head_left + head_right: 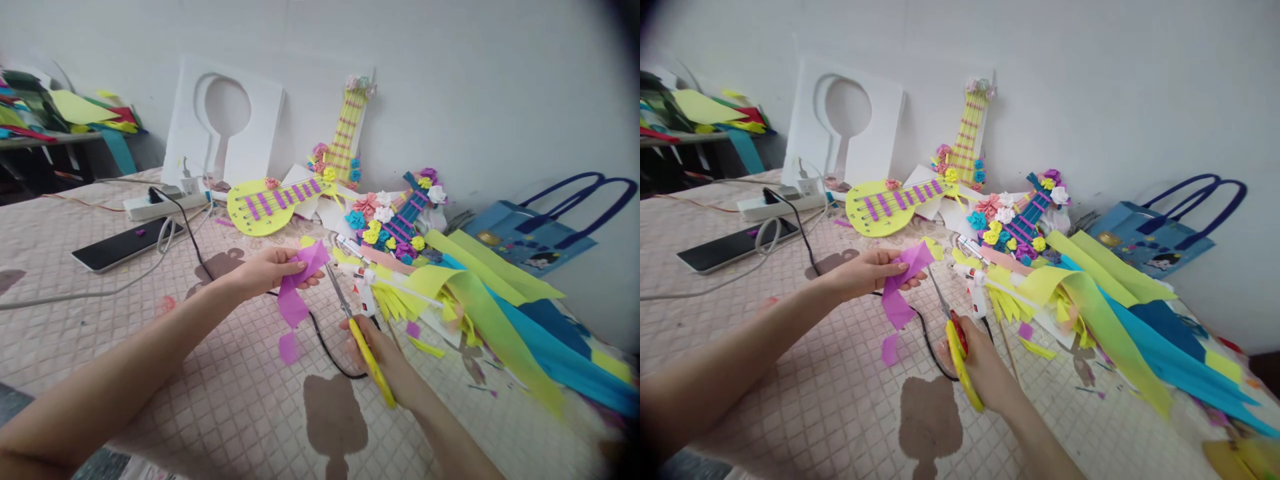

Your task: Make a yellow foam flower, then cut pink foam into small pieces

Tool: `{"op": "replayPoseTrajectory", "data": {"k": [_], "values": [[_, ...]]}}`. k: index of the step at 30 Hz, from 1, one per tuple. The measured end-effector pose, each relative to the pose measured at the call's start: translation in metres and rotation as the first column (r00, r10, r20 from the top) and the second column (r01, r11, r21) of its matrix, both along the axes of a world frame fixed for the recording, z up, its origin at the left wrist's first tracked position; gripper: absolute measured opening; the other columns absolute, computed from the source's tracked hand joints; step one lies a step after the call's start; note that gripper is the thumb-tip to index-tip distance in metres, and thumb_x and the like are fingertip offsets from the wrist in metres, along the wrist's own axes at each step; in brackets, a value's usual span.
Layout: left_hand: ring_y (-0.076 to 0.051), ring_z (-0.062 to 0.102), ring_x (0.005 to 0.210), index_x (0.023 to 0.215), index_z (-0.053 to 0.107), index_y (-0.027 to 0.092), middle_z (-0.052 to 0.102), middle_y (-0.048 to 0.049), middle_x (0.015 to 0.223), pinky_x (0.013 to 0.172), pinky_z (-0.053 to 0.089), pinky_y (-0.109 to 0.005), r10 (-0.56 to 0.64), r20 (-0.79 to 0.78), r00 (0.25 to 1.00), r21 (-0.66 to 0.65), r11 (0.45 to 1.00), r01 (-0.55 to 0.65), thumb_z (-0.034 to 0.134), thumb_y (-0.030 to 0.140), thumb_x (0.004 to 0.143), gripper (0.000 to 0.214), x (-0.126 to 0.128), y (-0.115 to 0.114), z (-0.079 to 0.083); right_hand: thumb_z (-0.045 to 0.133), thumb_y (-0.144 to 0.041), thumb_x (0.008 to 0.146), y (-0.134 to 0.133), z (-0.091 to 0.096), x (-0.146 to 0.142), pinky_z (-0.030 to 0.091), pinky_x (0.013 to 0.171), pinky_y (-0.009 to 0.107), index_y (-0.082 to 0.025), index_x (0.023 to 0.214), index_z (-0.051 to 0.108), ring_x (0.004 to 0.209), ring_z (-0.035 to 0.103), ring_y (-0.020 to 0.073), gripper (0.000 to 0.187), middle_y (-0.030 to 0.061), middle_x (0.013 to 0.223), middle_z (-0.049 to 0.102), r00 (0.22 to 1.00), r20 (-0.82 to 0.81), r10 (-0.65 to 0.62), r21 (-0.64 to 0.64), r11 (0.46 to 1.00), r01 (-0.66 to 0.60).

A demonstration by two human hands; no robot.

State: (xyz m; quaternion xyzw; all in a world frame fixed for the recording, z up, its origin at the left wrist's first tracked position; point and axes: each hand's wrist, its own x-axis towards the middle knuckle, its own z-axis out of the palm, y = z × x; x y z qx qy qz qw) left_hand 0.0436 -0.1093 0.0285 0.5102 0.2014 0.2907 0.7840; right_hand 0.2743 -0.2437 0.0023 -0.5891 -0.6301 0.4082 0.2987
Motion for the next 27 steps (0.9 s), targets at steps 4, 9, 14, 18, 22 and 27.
{"op": "replayPoseTrajectory", "data": {"k": [4,9,14,18,22,27], "values": [[-0.009,0.065,0.072,0.1,0.064,0.006,0.071,-0.0095,0.085,0.069,0.049,-0.02,-0.041,-0.003,0.999,0.016,0.999,0.041,0.061,0.016,0.085,0.018,0.001,-0.003,0.003,0.056,-0.044,0.082,-0.001,0.0,0.001,0.042,0.056,0.026,-0.021,0.099,0.053,0.063,0.052,0.0143,0.029,-0.0012,0.07,0.053,0.999,0.035,0.014,0.009,1.0,-0.014],[-0.009,0.064,0.074,0.1,0.064,0.004,0.07,-0.0099,0.085,0.07,0.048,-0.019,-0.019,0.045,0.999,0.069,0.998,0.016,0.06,0.019,0.087,0.02,-0.001,0.001,0.001,0.055,-0.045,0.082,-0.001,-0.006,0.003,0.042,0.057,0.026,-0.022,0.095,0.053,0.061,0.051,0.0141,0.027,-0.0019,0.069,0.052,1.0,0.017,0.004,0.034,0.999,-0.004],[-0.009,0.063,0.073,0.1,0.063,0.005,0.069,-0.0096,0.084,0.07,0.048,-0.019,-0.012,0.052,0.999,0.096,0.995,0.007,0.06,0.02,0.087,0.021,0.001,0.0,-0.001,0.054,-0.046,0.083,-0.002,-0.006,0.003,0.04,0.055,0.025,-0.022,0.095,0.053,0.06,0.05,0.0136,0.027,-0.0019,0.069,0.052,1.0,-0.015,0.023,0.022,1.0,-0.023],[-0.009,0.063,0.07,0.098,0.064,0.006,0.069,-0.0074,0.082,0.067,0.048,-0.019,-0.021,-0.02,1.0,0.137,0.99,0.024,0.061,0.019,0.085,0.018,0.005,-0.005,0.0,0.053,-0.046,0.084,-0.002,-0.002,0.001,0.037,0.052,0.024,-0.021,0.097,0.053,0.057,0.046,0.0125,0.027,-0.0025,0.067,0.05,0.999,-0.019,0.027,0.015,1.0,-0.026],[-0.009,0.063,0.071,0.096,0.065,0.007,0.069,-0.0066,0.081,0.068,0.047,-0.019,0.011,-0.091,0.996,0.213,0.977,0.008,0.061,0.02,0.086,0.016,0.008,-0.009,0.0,0.053,-0.046,0.084,-0.003,0.0,-0.001,0.036,0.051,0.024,-0.021,0.099,0.053,0.055,0.043,0.0118,0.028,-0.0032,0.066,0.048,0.999,0.005,0.032,0.008,0.999,-0.032],[-0.009,0.063,0.073,0.091,0.067,0.009,0.07,-0.0067,0.084,0.071,0.047,-0.02,0.024,-0.124,0.992,0.272,0.962,0.01,0.061,0.022,0.085,0.016,0.009,-0.013,0.001,0.053,-0.045,0.084,-0.004,0.001,-0.004,0.036,0.051,0.024,-0.022,0.099,0.052,0.057,0.045,0.0122,0.028,-0.0028,0.068,0.05,1.0,-0.003,0.028,0.0,1.0,-0.028]]}}
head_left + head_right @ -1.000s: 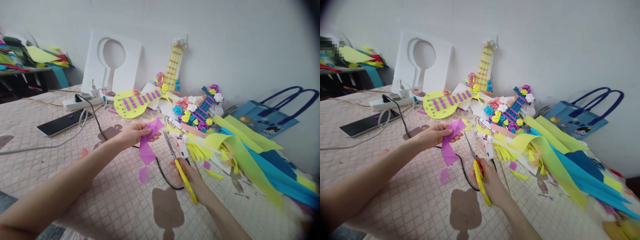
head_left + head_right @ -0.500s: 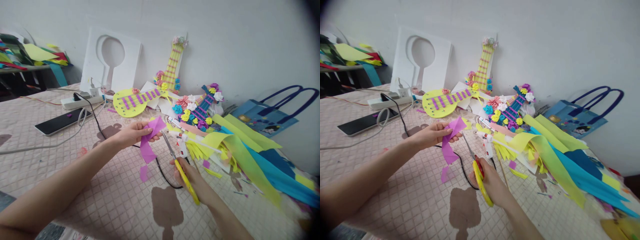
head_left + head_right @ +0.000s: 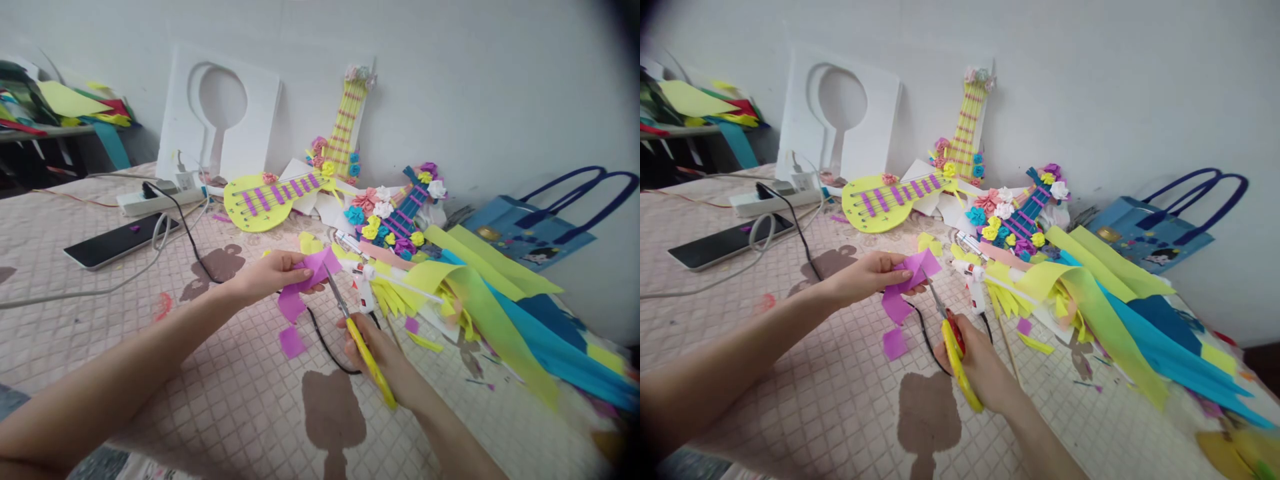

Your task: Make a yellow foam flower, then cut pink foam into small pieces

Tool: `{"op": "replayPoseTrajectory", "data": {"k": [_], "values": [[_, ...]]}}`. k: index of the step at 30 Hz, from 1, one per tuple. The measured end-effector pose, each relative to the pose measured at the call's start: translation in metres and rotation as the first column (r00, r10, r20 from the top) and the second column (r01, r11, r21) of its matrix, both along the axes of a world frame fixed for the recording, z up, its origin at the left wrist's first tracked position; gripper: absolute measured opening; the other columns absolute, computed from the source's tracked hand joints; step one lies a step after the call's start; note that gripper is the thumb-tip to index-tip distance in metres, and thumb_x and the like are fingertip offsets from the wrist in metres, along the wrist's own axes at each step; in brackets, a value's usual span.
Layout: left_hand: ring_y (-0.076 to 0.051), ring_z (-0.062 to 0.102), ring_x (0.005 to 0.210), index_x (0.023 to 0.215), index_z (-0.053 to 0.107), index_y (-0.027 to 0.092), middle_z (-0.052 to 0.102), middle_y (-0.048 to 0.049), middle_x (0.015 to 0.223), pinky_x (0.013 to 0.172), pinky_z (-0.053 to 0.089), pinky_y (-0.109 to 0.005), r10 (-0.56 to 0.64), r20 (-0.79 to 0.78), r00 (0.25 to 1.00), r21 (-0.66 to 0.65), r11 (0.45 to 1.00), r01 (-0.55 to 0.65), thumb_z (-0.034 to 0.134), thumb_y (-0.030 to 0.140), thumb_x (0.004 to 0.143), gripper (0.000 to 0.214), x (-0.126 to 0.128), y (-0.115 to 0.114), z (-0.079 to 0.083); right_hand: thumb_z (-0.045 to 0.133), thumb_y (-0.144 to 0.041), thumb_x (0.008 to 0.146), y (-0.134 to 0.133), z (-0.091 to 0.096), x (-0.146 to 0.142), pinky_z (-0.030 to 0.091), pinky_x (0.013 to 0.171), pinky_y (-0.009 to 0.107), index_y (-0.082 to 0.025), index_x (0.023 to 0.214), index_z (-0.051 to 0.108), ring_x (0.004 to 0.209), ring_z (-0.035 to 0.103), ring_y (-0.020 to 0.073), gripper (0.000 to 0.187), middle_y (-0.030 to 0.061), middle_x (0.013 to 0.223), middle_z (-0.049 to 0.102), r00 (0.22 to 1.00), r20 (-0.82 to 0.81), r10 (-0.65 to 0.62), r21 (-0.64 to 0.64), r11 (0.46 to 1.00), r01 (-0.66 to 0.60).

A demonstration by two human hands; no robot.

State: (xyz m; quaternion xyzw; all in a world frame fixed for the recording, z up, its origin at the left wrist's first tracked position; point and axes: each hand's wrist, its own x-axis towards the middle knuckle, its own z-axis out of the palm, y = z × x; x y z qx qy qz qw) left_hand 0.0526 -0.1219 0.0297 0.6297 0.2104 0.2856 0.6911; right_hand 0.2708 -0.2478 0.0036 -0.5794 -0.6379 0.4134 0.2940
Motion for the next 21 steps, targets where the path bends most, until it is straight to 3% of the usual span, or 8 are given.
{"op": "replayPoseTrajectory", "data": {"k": [10,16,21], "values": [[-0.011,0.062,0.075,0.09,0.066,0.011,0.069,-0.0066,0.084,0.073,0.047,-0.023,-0.008,-0.055,0.998,0.013,1.0,0.009,0.059,0.027,0.086,0.018,0.0014,-0.0037,-0.0068,0.054,-0.033,0.084,-0.0006,-0.0001,0.0002,0.038,0.054,0.023,-0.021,0.101,0.05,0.06,0.047,0.0117,0.021,-0.0028,0.071,0.05,1.0,0.005,0.028,-0.019,0.999,-0.028],[-0.01,0.061,0.075,0.09,0.067,0.011,0.068,-0.0058,0.086,0.073,0.046,-0.022,-0.023,-0.031,0.999,-0.005,1.0,0.023,0.056,0.025,0.087,0.017,0.0024,-0.0051,-0.0045,0.055,-0.039,0.084,-0.0004,0.0008,-0.001,0.038,0.054,0.024,-0.022,0.091,0.05,0.06,0.047,0.0122,0.02,-0.0023,0.071,0.051,0.998,0.065,0.018,0.0,1.0,-0.018],[-0.01,0.061,0.074,0.087,0.067,0.011,0.068,-0.0056,0.083,0.072,0.045,-0.023,-0.003,-0.029,1.0,-0.018,1.0,0.002,0.058,0.024,0.086,0.016,0.004,-0.0068,-0.0026,0.055,-0.043,0.083,-0.0004,-0.0012,-0.0011,0.037,0.051,0.024,-0.021,0.094,0.051,0.057,0.046,0.0121,0.024,-0.0025,0.067,0.05,0.998,0.059,0.004,-0.006,1.0,-0.004]]}}
